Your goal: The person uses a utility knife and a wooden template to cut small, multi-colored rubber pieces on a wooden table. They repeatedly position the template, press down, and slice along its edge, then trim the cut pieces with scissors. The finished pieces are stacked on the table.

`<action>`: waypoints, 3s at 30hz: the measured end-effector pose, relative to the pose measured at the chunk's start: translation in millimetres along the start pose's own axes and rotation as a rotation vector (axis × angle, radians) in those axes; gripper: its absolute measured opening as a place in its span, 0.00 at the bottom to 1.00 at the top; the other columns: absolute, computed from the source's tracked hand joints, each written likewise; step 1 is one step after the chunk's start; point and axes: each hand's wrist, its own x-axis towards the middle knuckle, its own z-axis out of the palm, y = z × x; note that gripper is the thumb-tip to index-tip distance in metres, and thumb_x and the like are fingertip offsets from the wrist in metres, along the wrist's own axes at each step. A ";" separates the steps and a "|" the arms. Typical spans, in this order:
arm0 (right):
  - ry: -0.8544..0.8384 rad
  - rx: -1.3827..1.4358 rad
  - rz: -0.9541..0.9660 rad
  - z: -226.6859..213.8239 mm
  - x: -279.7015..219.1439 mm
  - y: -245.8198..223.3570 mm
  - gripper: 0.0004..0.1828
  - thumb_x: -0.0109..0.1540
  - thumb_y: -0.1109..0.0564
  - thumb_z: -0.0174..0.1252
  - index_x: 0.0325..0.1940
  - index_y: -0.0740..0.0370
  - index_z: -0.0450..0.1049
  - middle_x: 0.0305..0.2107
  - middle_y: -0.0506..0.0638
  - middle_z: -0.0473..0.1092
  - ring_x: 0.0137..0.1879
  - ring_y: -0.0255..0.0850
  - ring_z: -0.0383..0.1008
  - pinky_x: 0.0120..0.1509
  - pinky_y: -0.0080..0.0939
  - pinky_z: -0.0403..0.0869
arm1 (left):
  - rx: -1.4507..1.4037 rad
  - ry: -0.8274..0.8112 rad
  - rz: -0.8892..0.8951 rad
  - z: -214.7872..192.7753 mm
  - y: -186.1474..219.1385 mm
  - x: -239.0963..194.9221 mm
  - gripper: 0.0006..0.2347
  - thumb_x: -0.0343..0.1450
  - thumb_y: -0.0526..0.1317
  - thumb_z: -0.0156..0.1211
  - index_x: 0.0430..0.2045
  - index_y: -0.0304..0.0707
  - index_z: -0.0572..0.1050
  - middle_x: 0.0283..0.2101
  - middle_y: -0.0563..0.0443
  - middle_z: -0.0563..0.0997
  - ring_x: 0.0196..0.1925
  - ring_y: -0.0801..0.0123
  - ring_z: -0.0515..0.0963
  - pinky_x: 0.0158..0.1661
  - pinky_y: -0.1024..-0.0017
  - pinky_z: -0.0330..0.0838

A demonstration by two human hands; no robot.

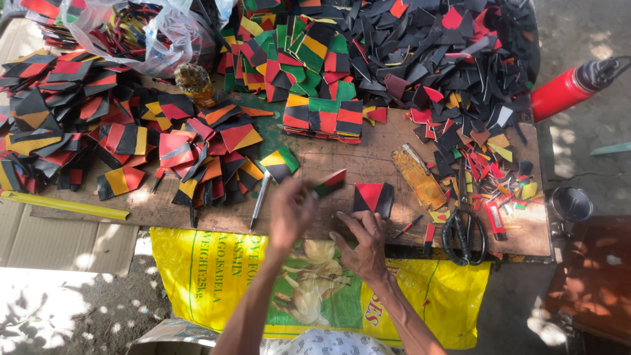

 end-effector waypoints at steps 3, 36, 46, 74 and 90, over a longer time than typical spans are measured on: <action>0.030 0.037 -0.012 -1.5 -3.5 2.7 0.19 0.55 0.57 0.69 0.50 0.62 0.79 0.34 0.51 0.69 0.43 0.47 0.69 0.54 0.50 0.66 | 0.176 -0.194 0.257 -25.7 -2.1 45.6 0.14 0.66 0.28 0.63 0.46 0.34 0.80 0.35 0.41 0.80 0.39 0.55 0.82 0.41 0.63 0.75; 0.016 -0.023 -0.038 2.4 -5.3 5.0 0.19 0.56 0.63 0.65 0.51 0.64 0.79 0.35 0.53 0.68 0.43 0.49 0.67 0.49 0.50 0.67 | 0.281 -0.549 0.230 28.2 -40.8 121.5 0.09 0.56 0.29 0.71 0.29 0.32 0.84 0.34 0.42 0.86 0.38 0.58 0.87 0.41 0.65 0.79; -0.001 -0.036 -0.026 3.4 -6.2 6.9 0.19 0.55 0.62 0.66 0.51 0.64 0.80 0.35 0.53 0.69 0.43 0.49 0.68 0.49 0.51 0.67 | 0.280 -0.593 0.213 32.1 -41.1 123.9 0.11 0.57 0.26 0.71 0.32 0.31 0.83 0.36 0.44 0.87 0.39 0.63 0.87 0.43 0.68 0.80; -0.017 -0.026 -0.036 4.1 -6.5 8.3 0.21 0.56 0.62 0.64 0.55 0.63 0.78 0.36 0.53 0.68 0.44 0.48 0.67 0.50 0.51 0.66 | 0.249 -0.600 0.168 27.1 -41.4 126.7 0.11 0.58 0.26 0.70 0.32 0.30 0.83 0.35 0.44 0.87 0.38 0.65 0.87 0.42 0.70 0.81; -0.206 -0.187 -0.054 -3.3 4.4 -5.0 0.31 0.55 0.64 0.60 0.64 0.57 0.74 0.35 0.53 0.64 0.43 0.49 0.63 0.48 0.52 0.63 | 0.567 -0.344 0.544 26.9 -27.2 111.6 0.15 0.53 0.29 0.73 0.31 0.30 0.81 0.32 0.38 0.81 0.38 0.50 0.80 0.38 0.56 0.74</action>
